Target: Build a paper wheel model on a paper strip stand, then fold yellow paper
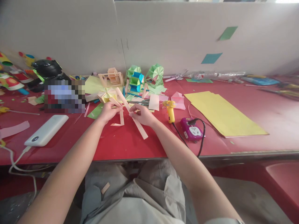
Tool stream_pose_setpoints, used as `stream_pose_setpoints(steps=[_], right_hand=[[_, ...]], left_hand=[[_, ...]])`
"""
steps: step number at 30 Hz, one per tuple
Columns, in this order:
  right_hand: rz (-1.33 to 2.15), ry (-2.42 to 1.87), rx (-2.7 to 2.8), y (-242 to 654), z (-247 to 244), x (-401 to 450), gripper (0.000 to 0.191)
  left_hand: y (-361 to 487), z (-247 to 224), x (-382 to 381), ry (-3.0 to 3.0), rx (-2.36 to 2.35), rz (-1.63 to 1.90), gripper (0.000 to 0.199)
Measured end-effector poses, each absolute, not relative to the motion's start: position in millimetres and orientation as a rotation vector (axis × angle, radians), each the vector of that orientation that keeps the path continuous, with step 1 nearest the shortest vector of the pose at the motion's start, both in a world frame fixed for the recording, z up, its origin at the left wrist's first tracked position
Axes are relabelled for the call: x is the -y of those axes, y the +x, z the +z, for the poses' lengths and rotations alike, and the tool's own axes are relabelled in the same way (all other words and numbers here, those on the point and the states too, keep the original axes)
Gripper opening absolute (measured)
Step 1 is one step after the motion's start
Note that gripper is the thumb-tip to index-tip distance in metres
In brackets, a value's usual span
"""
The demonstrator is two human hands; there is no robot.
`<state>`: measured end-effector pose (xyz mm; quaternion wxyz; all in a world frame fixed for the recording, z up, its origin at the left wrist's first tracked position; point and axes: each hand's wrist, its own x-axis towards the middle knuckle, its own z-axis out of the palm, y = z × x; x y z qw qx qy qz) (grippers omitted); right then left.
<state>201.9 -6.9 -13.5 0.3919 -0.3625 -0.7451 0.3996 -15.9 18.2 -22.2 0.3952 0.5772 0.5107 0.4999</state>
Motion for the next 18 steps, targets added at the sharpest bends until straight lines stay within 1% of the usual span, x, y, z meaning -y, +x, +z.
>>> stream_pose_setpoints(steps=[2,3,6,10,18], right_hand=[[1.043,-0.908,1.875,201.5,-12.5,7.9,0.016],[1.066,-0.900,1.869,201.5,-11.7,8.6,0.017],[1.152,-0.888,1.857,202.8,-9.1,10.4,0.019],[1.177,-0.844,1.896,205.4,-7.6,10.6,0.027],[1.117,-0.727,2.004,206.9,-9.7,8.8,0.043]], left_hand=[[-14.0,-21.6,-16.6,1.542,-1.288,1.223,0.010],[-13.4,-21.5,-16.4,1.572,-1.282,1.209,0.012],[-12.1,-21.2,-17.7,1.604,-1.248,1.209,0.023],[-9.3,-18.8,-18.4,1.496,-1.222,1.229,0.029],[-6.7,-9.5,-12.8,1.408,-1.158,1.271,0.030]])
